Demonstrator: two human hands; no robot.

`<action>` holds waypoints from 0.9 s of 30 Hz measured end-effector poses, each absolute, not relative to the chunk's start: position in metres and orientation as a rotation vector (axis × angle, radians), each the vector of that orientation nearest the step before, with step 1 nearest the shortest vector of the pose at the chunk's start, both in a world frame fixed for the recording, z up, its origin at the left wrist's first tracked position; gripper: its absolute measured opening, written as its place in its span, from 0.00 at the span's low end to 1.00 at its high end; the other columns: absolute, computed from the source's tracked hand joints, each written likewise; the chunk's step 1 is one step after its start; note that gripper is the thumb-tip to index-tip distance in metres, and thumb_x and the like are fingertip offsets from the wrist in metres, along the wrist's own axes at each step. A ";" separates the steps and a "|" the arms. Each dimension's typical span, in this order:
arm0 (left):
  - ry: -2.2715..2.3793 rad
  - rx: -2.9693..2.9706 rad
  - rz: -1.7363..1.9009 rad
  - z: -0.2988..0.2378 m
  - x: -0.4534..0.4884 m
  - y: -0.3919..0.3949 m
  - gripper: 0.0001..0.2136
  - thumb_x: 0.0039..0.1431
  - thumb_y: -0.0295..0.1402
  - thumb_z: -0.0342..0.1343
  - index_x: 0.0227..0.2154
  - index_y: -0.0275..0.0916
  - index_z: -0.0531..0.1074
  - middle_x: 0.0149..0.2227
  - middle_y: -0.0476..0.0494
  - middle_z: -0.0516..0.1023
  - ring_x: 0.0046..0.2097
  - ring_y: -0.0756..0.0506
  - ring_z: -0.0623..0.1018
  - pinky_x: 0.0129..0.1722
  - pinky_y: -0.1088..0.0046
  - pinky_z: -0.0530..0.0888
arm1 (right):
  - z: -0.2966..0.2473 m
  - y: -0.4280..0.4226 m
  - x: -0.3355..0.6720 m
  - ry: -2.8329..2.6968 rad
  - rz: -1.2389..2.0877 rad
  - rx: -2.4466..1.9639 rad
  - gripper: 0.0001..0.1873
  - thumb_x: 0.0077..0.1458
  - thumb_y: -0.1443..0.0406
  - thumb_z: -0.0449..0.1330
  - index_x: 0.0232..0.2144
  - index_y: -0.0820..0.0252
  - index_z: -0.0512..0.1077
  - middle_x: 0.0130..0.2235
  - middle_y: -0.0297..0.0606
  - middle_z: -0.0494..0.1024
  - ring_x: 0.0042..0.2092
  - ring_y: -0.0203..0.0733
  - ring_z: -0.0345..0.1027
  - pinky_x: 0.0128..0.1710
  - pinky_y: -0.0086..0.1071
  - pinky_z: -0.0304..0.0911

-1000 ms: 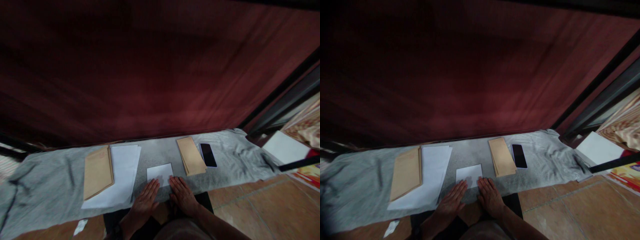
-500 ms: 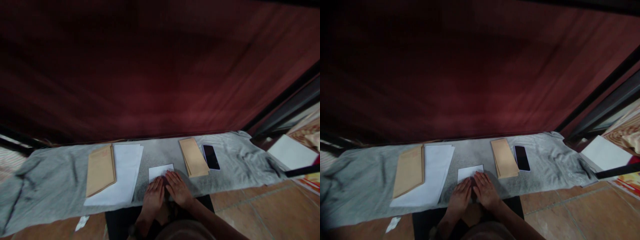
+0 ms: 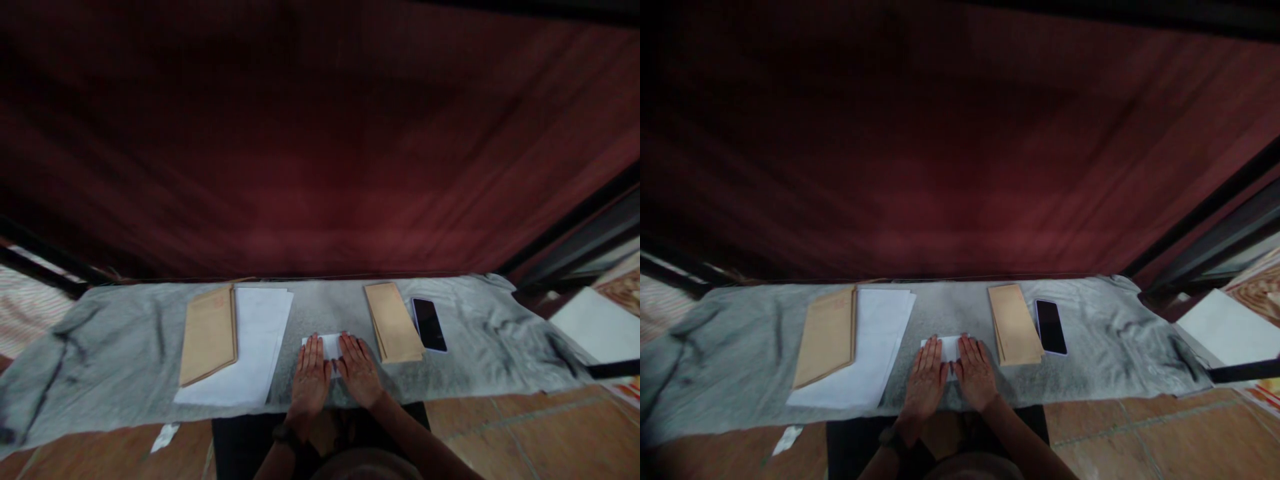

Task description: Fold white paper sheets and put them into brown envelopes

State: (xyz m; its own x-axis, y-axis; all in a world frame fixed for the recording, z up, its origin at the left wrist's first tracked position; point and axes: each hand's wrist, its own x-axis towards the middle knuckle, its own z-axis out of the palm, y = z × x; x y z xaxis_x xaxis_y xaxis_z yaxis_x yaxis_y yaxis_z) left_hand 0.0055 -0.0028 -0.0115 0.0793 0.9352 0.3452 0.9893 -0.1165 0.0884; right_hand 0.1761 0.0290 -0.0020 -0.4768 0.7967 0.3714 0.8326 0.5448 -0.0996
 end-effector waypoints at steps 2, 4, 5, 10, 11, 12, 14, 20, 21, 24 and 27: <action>-1.988 -2.128 -0.499 -0.012 0.006 -0.003 0.27 0.67 0.33 0.44 0.67 0.29 0.57 0.68 0.31 0.63 0.70 0.37 0.61 0.65 0.54 0.65 | -0.003 0.029 0.177 -2.390 -0.157 -1.353 0.28 0.69 0.62 0.48 0.67 0.68 0.58 0.66 0.47 0.64 0.68 0.47 0.56 0.68 0.46 0.47; -2.008 -2.093 -0.522 -0.012 0.007 -0.004 0.28 0.68 0.35 0.44 0.67 0.28 0.56 0.67 0.29 0.63 0.70 0.36 0.61 0.65 0.53 0.65 | -0.005 0.028 0.177 -2.373 -0.174 -1.368 0.29 0.69 0.62 0.48 0.68 0.67 0.56 0.66 0.48 0.64 0.68 0.48 0.56 0.68 0.47 0.48; -2.019 -2.078 -0.535 -0.011 0.007 -0.004 0.28 0.68 0.36 0.44 0.67 0.28 0.56 0.68 0.29 0.62 0.70 0.36 0.61 0.65 0.53 0.65 | -0.006 0.028 0.177 -2.365 -0.180 -1.377 0.29 0.69 0.62 0.48 0.69 0.68 0.55 0.66 0.48 0.64 0.68 0.48 0.56 0.68 0.47 0.48; -2.102 -2.000 -0.595 -0.009 0.009 -0.005 0.29 0.69 0.39 0.43 0.69 0.30 0.53 0.68 0.29 0.61 0.69 0.37 0.61 0.66 0.53 0.63 | -0.009 0.027 0.177 -2.356 -0.178 -1.404 0.30 0.69 0.61 0.48 0.69 0.68 0.54 0.67 0.49 0.63 0.68 0.49 0.55 0.68 0.47 0.48; -2.115 -1.986 -0.598 -0.009 0.009 -0.005 0.29 0.69 0.39 0.42 0.69 0.30 0.52 0.68 0.30 0.61 0.69 0.37 0.62 0.66 0.53 0.63 | -0.009 0.027 0.176 -2.355 -0.175 -1.410 0.30 0.69 0.61 0.48 0.69 0.69 0.55 0.67 0.49 0.63 0.68 0.49 0.54 0.68 0.47 0.48; -2.123 -1.976 -0.597 -0.009 0.010 -0.005 0.30 0.69 0.39 0.42 0.69 0.30 0.51 0.68 0.29 0.61 0.69 0.37 0.62 0.66 0.52 0.63 | -0.009 0.026 0.176 -2.352 -0.172 -1.419 0.30 0.69 0.61 0.48 0.68 0.70 0.56 0.67 0.50 0.63 0.68 0.49 0.54 0.68 0.47 0.48; -2.126 -1.972 -0.588 -0.007 0.010 -0.005 0.30 0.69 0.39 0.42 0.70 0.31 0.51 0.68 0.29 0.61 0.69 0.37 0.62 0.66 0.52 0.63 | -0.009 0.026 0.176 -2.338 -0.171 -1.437 0.30 0.69 0.60 0.49 0.67 0.71 0.58 0.67 0.51 0.63 0.68 0.50 0.54 0.68 0.46 0.49; -2.123 -2.000 -0.534 -0.004 0.010 -0.005 0.29 0.69 0.39 0.42 0.67 0.26 0.56 0.68 0.26 0.61 0.70 0.36 0.61 0.67 0.52 0.62 | -0.002 0.026 0.174 -2.304 -0.170 -1.441 0.29 0.69 0.61 0.49 0.66 0.71 0.59 0.67 0.51 0.63 0.69 0.50 0.54 0.68 0.46 0.49; -2.129 -2.001 -0.527 -0.004 0.010 -0.005 0.29 0.69 0.39 0.42 0.67 0.26 0.57 0.68 0.26 0.61 0.70 0.36 0.60 0.67 0.53 0.62 | 0.000 0.025 0.173 -2.314 -0.165 -1.422 0.29 0.69 0.61 0.49 0.67 0.70 0.59 0.67 0.50 0.62 0.69 0.50 0.54 0.68 0.46 0.49; -2.147 -2.001 -0.505 -0.004 0.009 -0.005 0.28 0.69 0.38 0.41 0.66 0.26 0.59 0.68 0.27 0.61 0.70 0.36 0.60 0.67 0.53 0.62 | 0.005 0.017 0.169 -2.401 -0.124 -1.306 0.28 0.69 0.62 0.48 0.68 0.64 0.57 0.69 0.44 0.60 0.69 0.47 0.53 0.68 0.46 0.48; -2.148 -2.008 -0.481 -0.004 0.009 -0.005 0.27 0.69 0.36 0.40 0.66 0.28 0.59 0.68 0.29 0.62 0.70 0.36 0.59 0.66 0.53 0.63 | 0.005 0.007 0.165 -2.474 -0.078 -1.215 0.27 0.69 0.63 0.48 0.68 0.59 0.58 0.69 0.40 0.60 0.69 0.44 0.53 0.69 0.44 0.47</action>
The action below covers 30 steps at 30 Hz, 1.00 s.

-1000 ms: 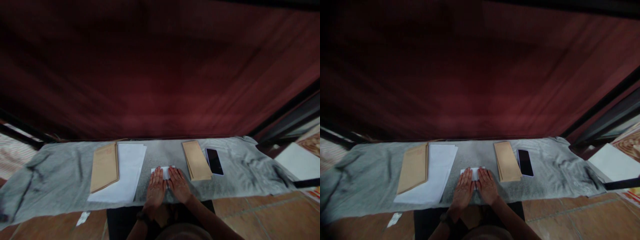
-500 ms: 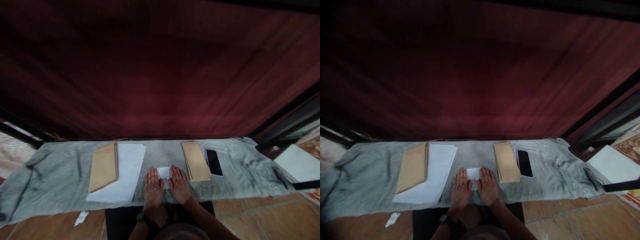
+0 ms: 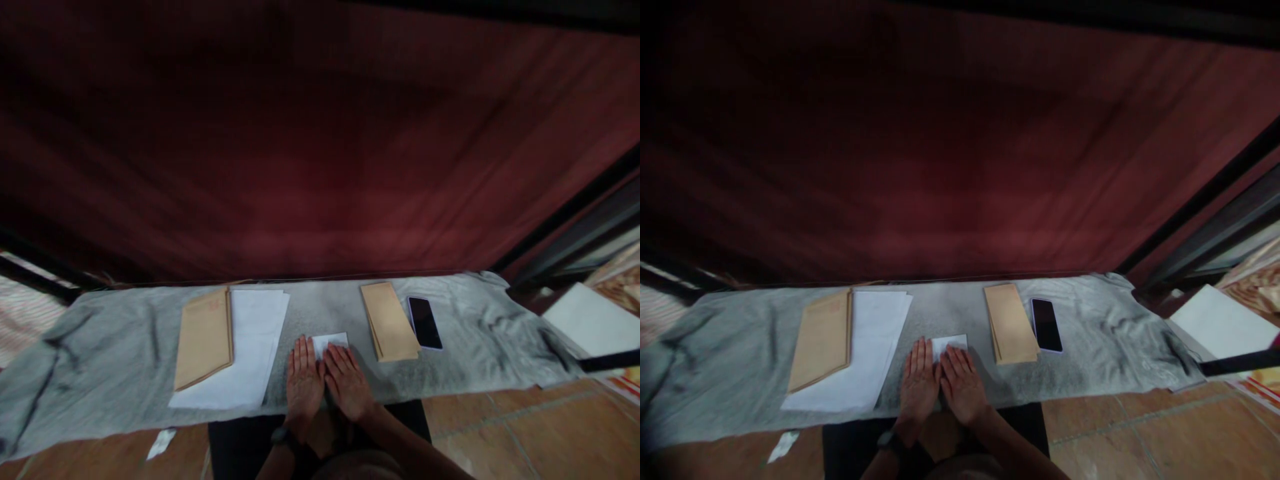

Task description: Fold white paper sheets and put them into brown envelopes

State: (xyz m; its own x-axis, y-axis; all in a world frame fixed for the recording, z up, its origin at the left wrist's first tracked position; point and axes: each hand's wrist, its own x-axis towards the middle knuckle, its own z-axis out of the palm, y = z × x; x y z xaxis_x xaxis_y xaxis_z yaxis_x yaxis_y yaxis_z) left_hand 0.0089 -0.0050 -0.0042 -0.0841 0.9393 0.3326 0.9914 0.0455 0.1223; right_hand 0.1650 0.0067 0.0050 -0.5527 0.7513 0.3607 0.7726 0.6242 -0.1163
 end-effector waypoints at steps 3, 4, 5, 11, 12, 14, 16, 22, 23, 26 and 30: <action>-2.145 -2.015 -0.467 -0.005 0.009 -0.005 0.27 0.69 0.35 0.39 0.66 0.28 0.58 0.68 0.29 0.62 0.71 0.36 0.58 0.66 0.52 0.63 | 0.002 0.000 0.166 -2.467 -0.066 -1.223 0.27 0.69 0.62 0.49 0.68 0.60 0.58 0.68 0.42 0.62 0.68 0.44 0.54 0.69 0.44 0.47; -2.144 -2.017 -0.469 -0.005 0.009 -0.005 0.27 0.69 0.35 0.39 0.67 0.28 0.58 0.68 0.29 0.61 0.71 0.37 0.58 0.66 0.52 0.62 | 0.001 -0.001 0.168 -2.455 -0.070 -1.229 0.28 0.69 0.61 0.50 0.68 0.61 0.58 0.67 0.43 0.63 0.68 0.44 0.55 0.69 0.44 0.47; -2.145 -2.016 -0.476 -0.005 0.009 -0.005 0.27 0.69 0.35 0.39 0.67 0.29 0.57 0.68 0.30 0.61 0.71 0.37 0.58 0.67 0.52 0.62 | 0.000 -0.001 0.171 -2.444 -0.078 -1.229 0.28 0.69 0.61 0.50 0.68 0.62 0.58 0.67 0.44 0.64 0.68 0.45 0.56 0.69 0.44 0.48; -2.122 -2.005 -0.529 -0.001 0.010 -0.009 0.28 0.70 0.35 0.41 0.70 0.31 0.50 0.70 0.30 0.58 0.71 0.37 0.57 0.67 0.51 0.61 | 0.004 -0.003 0.185 -2.411 -0.130 -1.199 0.29 0.68 0.62 0.50 0.67 0.67 0.58 0.66 0.47 0.66 0.67 0.47 0.57 0.69 0.45 0.48; -2.079 -2.048 -0.533 0.000 0.011 -0.011 0.29 0.70 0.35 0.41 0.70 0.32 0.49 0.70 0.32 0.58 0.71 0.38 0.57 0.67 0.52 0.61 | 0.005 -0.003 0.186 -2.416 -0.138 -1.200 0.29 0.68 0.63 0.50 0.67 0.67 0.58 0.66 0.47 0.66 0.67 0.47 0.57 0.69 0.45 0.47; -1.937 -2.194 -0.534 0.003 0.016 -0.017 0.29 0.70 0.34 0.42 0.71 0.35 0.48 0.70 0.36 0.57 0.71 0.40 0.57 0.67 0.54 0.61 | 0.005 -0.003 0.187 -2.435 -0.149 -1.210 0.29 0.67 0.64 0.51 0.67 0.67 0.58 0.66 0.47 0.65 0.68 0.47 0.56 0.70 0.45 0.46; -1.774 -2.351 -0.526 0.003 0.021 -0.026 0.29 0.69 0.35 0.43 0.71 0.36 0.48 0.71 0.39 0.58 0.71 0.41 0.58 0.67 0.57 0.63 | 0.003 -0.003 0.187 -2.464 -0.149 -1.213 0.30 0.65 0.66 0.51 0.67 0.67 0.59 0.67 0.47 0.64 0.68 0.47 0.56 0.70 0.45 0.45; -1.723 -2.390 -0.562 -0.002 0.025 -0.045 0.31 0.69 0.38 0.47 0.71 0.35 0.47 0.69 0.36 0.62 0.68 0.40 0.64 0.65 0.57 0.66 | 0.001 -0.003 0.185 -2.449 -0.126 -1.249 0.28 0.65 0.67 0.51 0.66 0.62 0.61 0.66 0.43 0.65 0.67 0.45 0.57 0.69 0.45 0.47; -1.719 -2.395 -0.562 -0.002 0.023 -0.046 0.31 0.69 0.39 0.47 0.71 0.35 0.47 0.69 0.36 0.62 0.68 0.40 0.64 0.64 0.57 0.66 | 0.001 -0.003 0.186 -2.439 -0.124 -1.246 0.28 0.66 0.66 0.50 0.66 0.62 0.62 0.66 0.43 0.66 0.67 0.45 0.57 0.69 0.45 0.48; -1.685 -2.427 -0.567 -0.003 0.017 -0.048 0.33 0.68 0.42 0.49 0.71 0.36 0.47 0.69 0.35 0.61 0.69 0.39 0.63 0.64 0.56 0.67 | 0.004 -0.004 0.188 -2.459 -0.110 -1.188 0.26 0.67 0.65 0.49 0.65 0.63 0.63 0.66 0.43 0.66 0.67 0.45 0.58 0.69 0.45 0.48; -1.645 -2.446 -0.560 0.001 0.013 -0.049 0.33 0.68 0.42 0.50 0.70 0.35 0.48 0.69 0.33 0.60 0.69 0.38 0.62 0.64 0.57 0.67 | 0.011 -0.010 0.198 -2.536 -0.066 -1.117 0.27 0.67 0.66 0.49 0.67 0.63 0.60 0.66 0.42 0.66 0.67 0.43 0.57 0.70 0.44 0.45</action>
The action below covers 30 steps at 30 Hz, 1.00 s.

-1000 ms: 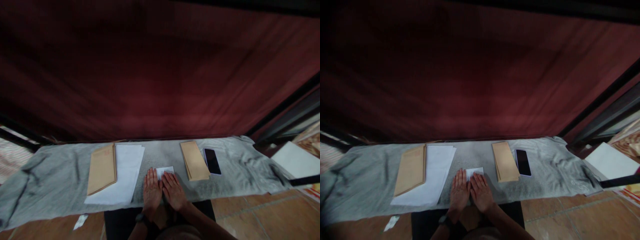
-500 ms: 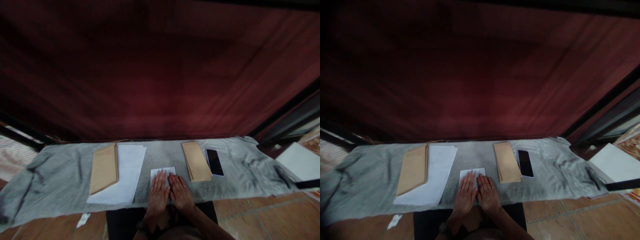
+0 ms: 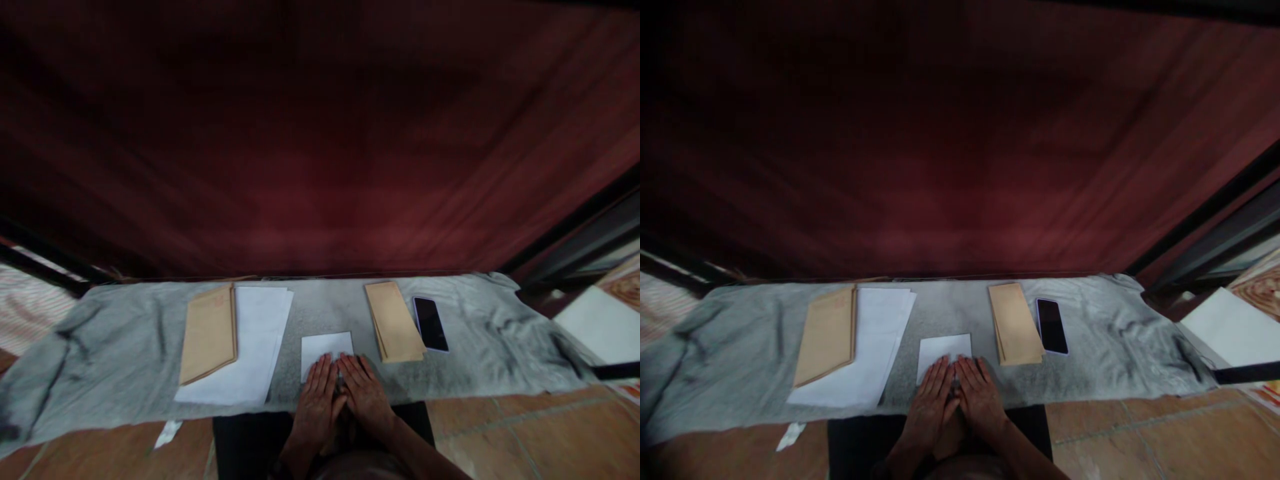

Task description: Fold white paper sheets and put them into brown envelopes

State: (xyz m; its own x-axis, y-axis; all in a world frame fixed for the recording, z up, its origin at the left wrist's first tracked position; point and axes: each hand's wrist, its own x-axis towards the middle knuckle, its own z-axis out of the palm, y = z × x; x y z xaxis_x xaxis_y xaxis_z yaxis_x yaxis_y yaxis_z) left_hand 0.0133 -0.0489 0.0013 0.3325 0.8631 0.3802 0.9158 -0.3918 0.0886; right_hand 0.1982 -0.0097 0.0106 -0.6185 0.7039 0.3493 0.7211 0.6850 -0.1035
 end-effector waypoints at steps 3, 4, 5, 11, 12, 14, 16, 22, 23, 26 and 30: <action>-1.662 -2.433 -0.539 0.004 0.012 -0.051 0.33 0.68 0.40 0.49 0.71 0.36 0.47 0.69 0.34 0.60 0.69 0.39 0.62 0.64 0.57 0.66 | 0.016 -0.015 0.207 -2.569 -0.046 -1.123 0.29 0.67 0.66 0.50 0.69 0.61 0.56 0.67 0.42 0.65 0.67 0.42 0.57 0.70 0.44 0.44; -1.676 -2.423 -0.541 0.004 0.012 -0.052 0.33 0.68 0.40 0.49 0.71 0.36 0.47 0.69 0.34 0.60 0.69 0.39 0.62 0.64 0.57 0.67 | 0.017 -0.016 0.209 -2.572 -0.046 -1.130 0.30 0.67 0.66 0.50 0.69 0.61 0.55 0.67 0.42 0.64 0.67 0.43 0.57 0.70 0.44 0.44; -1.690 -2.413 -0.545 0.004 0.011 -0.054 0.33 0.68 0.40 0.50 0.71 0.36 0.46 0.69 0.34 0.60 0.69 0.39 0.62 0.63 0.58 0.67 | 0.018 -0.018 0.210 -2.570 -0.048 -1.139 0.30 0.67 0.66 0.50 0.69 0.61 0.54 0.67 0.42 0.64 0.67 0.43 0.57 0.70 0.44 0.44; -1.762 -2.324 -0.532 0.002 0.001 -0.064 0.34 0.68 0.40 0.48 0.71 0.34 0.45 0.68 0.31 0.61 0.68 0.38 0.64 0.62 0.56 0.68 | 0.021 -0.022 0.215 -2.534 -0.075 -1.184 0.31 0.69 0.63 0.50 0.70 0.61 0.52 0.67 0.43 0.64 0.67 0.44 0.58 0.70 0.43 0.46; -1.774 -2.309 -0.530 0.002 -0.001 -0.066 0.34 0.68 0.40 0.48 0.71 0.34 0.44 0.69 0.31 0.61 0.68 0.37 0.64 0.62 0.56 0.68 | 0.021 -0.022 0.216 -2.527 -0.080 -1.189 0.31 0.69 0.63 0.50 0.70 0.61 0.51 0.67 0.43 0.64 0.67 0.44 0.58 0.70 0.43 0.46; -1.808 -2.276 -0.533 0.003 -0.003 -0.068 0.34 0.68 0.39 0.48 0.71 0.34 0.43 0.69 0.30 0.60 0.68 0.37 0.64 0.62 0.55 0.68 | 0.021 -0.023 0.219 -2.512 -0.088 -1.199 0.31 0.69 0.62 0.50 0.71 0.61 0.51 0.67 0.43 0.64 0.66 0.44 0.59 0.70 0.43 0.47; -1.837 -2.243 -0.542 0.003 -0.003 -0.069 0.35 0.68 0.40 0.48 0.72 0.35 0.41 0.69 0.30 0.60 0.68 0.37 0.64 0.62 0.54 0.69 | 0.020 -0.023 0.221 -2.505 -0.090 -1.210 0.31 0.69 0.62 0.50 0.71 0.61 0.50 0.67 0.42 0.64 0.66 0.44 0.59 0.69 0.42 0.48; -1.871 -2.170 -0.566 0.001 0.003 -0.070 0.36 0.69 0.42 0.47 0.72 0.33 0.38 0.69 0.28 0.60 0.67 0.35 0.65 0.61 0.52 0.70 | 0.020 -0.023 0.223 -2.515 -0.071 -1.231 0.30 0.69 0.65 0.49 0.70 0.61 0.52 0.67 0.42 0.64 0.66 0.43 0.60 0.69 0.43 0.48; -1.876 -2.167 -0.565 0.001 0.003 -0.070 0.36 0.69 0.42 0.47 0.72 0.33 0.38 0.69 0.28 0.60 0.67 0.35 0.65 0.61 0.52 0.70 | 0.020 -0.022 0.222 -2.511 -0.067 -1.240 0.29 0.69 0.65 0.49 0.70 0.61 0.53 0.67 0.41 0.64 0.66 0.43 0.59 0.69 0.43 0.47; -1.885 -2.155 -0.578 -0.001 0.001 -0.070 0.36 0.69 0.43 0.47 0.72 0.33 0.38 0.68 0.28 0.61 0.67 0.34 0.65 0.61 0.52 0.69 | 0.020 -0.022 0.222 -2.516 -0.066 -1.235 0.29 0.69 0.65 0.49 0.69 0.62 0.54 0.67 0.42 0.65 0.66 0.43 0.59 0.69 0.42 0.47; -1.906 -2.161 -0.600 0.003 0.003 -0.063 0.34 0.69 0.40 0.46 0.72 0.33 0.41 0.68 0.30 0.62 0.68 0.36 0.64 0.64 0.51 0.67 | 0.017 -0.022 0.222 -2.508 -0.083 -1.230 0.29 0.69 0.64 0.50 0.69 0.62 0.55 0.66 0.42 0.66 0.66 0.44 0.59 0.69 0.43 0.48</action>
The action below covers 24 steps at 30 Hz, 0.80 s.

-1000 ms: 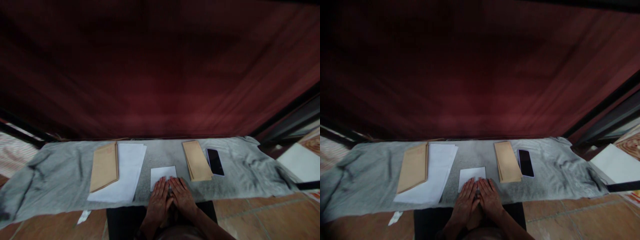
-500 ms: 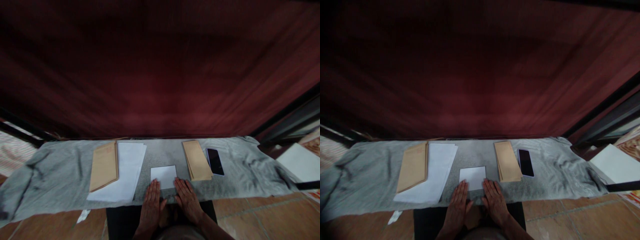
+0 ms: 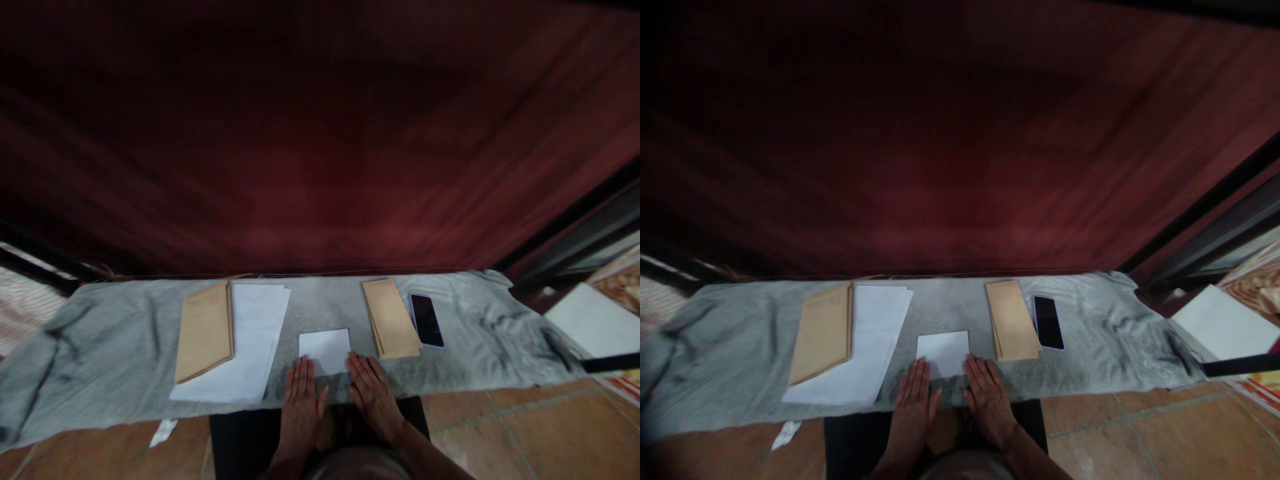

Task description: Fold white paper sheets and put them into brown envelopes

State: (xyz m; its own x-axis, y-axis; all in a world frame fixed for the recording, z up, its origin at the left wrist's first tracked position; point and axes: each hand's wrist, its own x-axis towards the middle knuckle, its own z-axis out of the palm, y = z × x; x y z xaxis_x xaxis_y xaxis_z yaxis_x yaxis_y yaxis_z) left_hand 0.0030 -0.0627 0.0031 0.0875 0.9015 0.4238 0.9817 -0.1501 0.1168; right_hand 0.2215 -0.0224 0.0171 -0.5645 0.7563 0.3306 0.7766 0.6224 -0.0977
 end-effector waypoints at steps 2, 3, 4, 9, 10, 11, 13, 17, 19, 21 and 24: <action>-1.893 -2.214 -0.604 0.006 0.011 -0.054 0.32 0.70 0.38 0.45 0.71 0.34 0.43 0.69 0.32 0.61 0.69 0.37 0.62 0.65 0.53 0.65 | 0.016 -0.023 0.221 -2.500 -0.091 -1.231 0.28 0.69 0.64 0.50 0.69 0.62 0.56 0.66 0.43 0.66 0.66 0.44 0.60 0.69 0.43 0.48; -1.875 -2.249 -0.607 0.007 0.017 -0.048 0.32 0.70 0.38 0.45 0.71 0.34 0.43 0.69 0.33 0.60 0.70 0.38 0.61 0.65 0.54 0.65 | 0.016 -0.023 0.221 -2.498 -0.093 -1.227 0.28 0.69 0.65 0.49 0.69 0.62 0.56 0.66 0.43 0.66 0.66 0.44 0.60 0.69 0.44 0.48; -1.850 -2.288 -0.608 0.007 0.024 -0.043 0.32 0.70 0.39 0.44 0.71 0.35 0.44 0.70 0.33 0.59 0.70 0.39 0.61 0.65 0.55 0.65 | 0.015 -0.023 0.221 -2.500 -0.091 -1.224 0.28 0.69 0.65 0.49 0.69 0.62 0.56 0.65 0.43 0.67 0.66 0.44 0.60 0.69 0.44 0.48; -1.849 -2.317 -0.620 -0.002 0.044 -0.027 0.35 0.69 0.44 0.46 0.72 0.35 0.40 0.70 0.31 0.57 0.69 0.37 0.63 0.64 0.53 0.66 | 0.016 -0.023 0.222 -2.514 -0.069 -1.215 0.26 0.69 0.66 0.48 0.67 0.63 0.59 0.65 0.43 0.67 0.66 0.45 0.60 0.69 0.45 0.49; -1.865 -2.298 -0.626 -0.004 0.043 -0.027 0.36 0.69 0.44 0.46 0.72 0.35 0.39 0.70 0.30 0.56 0.69 0.37 0.63 0.64 0.53 0.66 | 0.016 -0.022 0.222 -2.516 -0.068 -1.214 0.26 0.69 0.66 0.48 0.67 0.63 0.60 0.65 0.43 0.67 0.66 0.45 0.60 0.69 0.45 0.49; -1.882 -2.276 -0.631 -0.006 0.041 -0.028 0.36 0.69 0.44 0.47 0.72 0.34 0.38 0.70 0.30 0.56 0.69 0.37 0.62 0.64 0.53 0.66 | 0.017 -0.022 0.222 -2.516 -0.068 -1.216 0.26 0.69 0.66 0.48 0.67 0.64 0.60 0.65 0.43 0.67 0.66 0.45 0.60 0.69 0.45 0.48; -1.918 -2.226 -0.634 -0.006 0.033 -0.030 0.37 0.69 0.43 0.47 0.72 0.33 0.36 0.70 0.28 0.56 0.69 0.36 0.61 0.64 0.53 0.66 | 0.019 -0.023 0.222 -2.516 -0.062 -1.224 0.27 0.69 0.66 0.49 0.67 0.63 0.59 0.66 0.43 0.66 0.66 0.45 0.60 0.69 0.45 0.48; -1.975 -2.147 -0.618 -0.002 0.015 -0.034 0.36 0.70 0.40 0.46 0.72 0.33 0.34 0.70 0.27 0.56 0.70 0.35 0.59 0.64 0.52 0.66 | 0.022 -0.024 0.222 -2.510 -0.033 -1.237 0.28 0.69 0.66 0.48 0.69 0.62 0.55 0.66 0.42 0.65 0.66 0.44 0.59 0.70 0.44 0.47; -1.979 -2.136 -0.613 0.000 0.011 -0.035 0.36 0.70 0.39 0.46 0.72 0.33 0.34 0.70 0.27 0.57 0.70 0.35 0.59 0.64 0.51 0.66 | 0.024 -0.023 0.221 -2.493 -0.025 -1.251 0.28 0.69 0.66 0.48 0.69 0.61 0.55 0.67 0.41 0.65 0.67 0.44 0.59 0.70 0.45 0.47; -1.975 -2.134 -0.614 0.000 0.010 -0.035 0.36 0.70 0.40 0.46 0.72 0.32 0.35 0.70 0.26 0.56 0.70 0.35 0.59 0.64 0.51 0.66 | 0.025 -0.019 0.218 -2.481 -0.020 -1.254 0.29 0.69 0.65 0.49 0.70 0.61 0.54 0.67 0.41 0.63 0.67 0.45 0.57 0.70 0.46 0.46; -1.956 -2.135 -0.617 -0.001 0.011 -0.035 0.36 0.70 0.40 0.47 0.72 0.32 0.36 0.70 0.26 0.54 0.70 0.34 0.58 0.65 0.51 0.65 | 0.026 -0.007 0.206 -2.514 -0.009 -1.201 0.29 0.70 0.63 0.49 0.70 0.59 0.52 0.68 0.40 0.61 0.69 0.46 0.54 0.71 0.48 0.44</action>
State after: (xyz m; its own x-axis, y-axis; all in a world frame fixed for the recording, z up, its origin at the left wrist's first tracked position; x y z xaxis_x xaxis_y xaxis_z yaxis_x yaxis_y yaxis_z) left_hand 0.0111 -0.0346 -0.0010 0.0478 0.9074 0.4175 0.9826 -0.1178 0.1434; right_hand 0.2059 -0.0068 0.0260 -0.5774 0.7527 0.3164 0.7548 0.6398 -0.1446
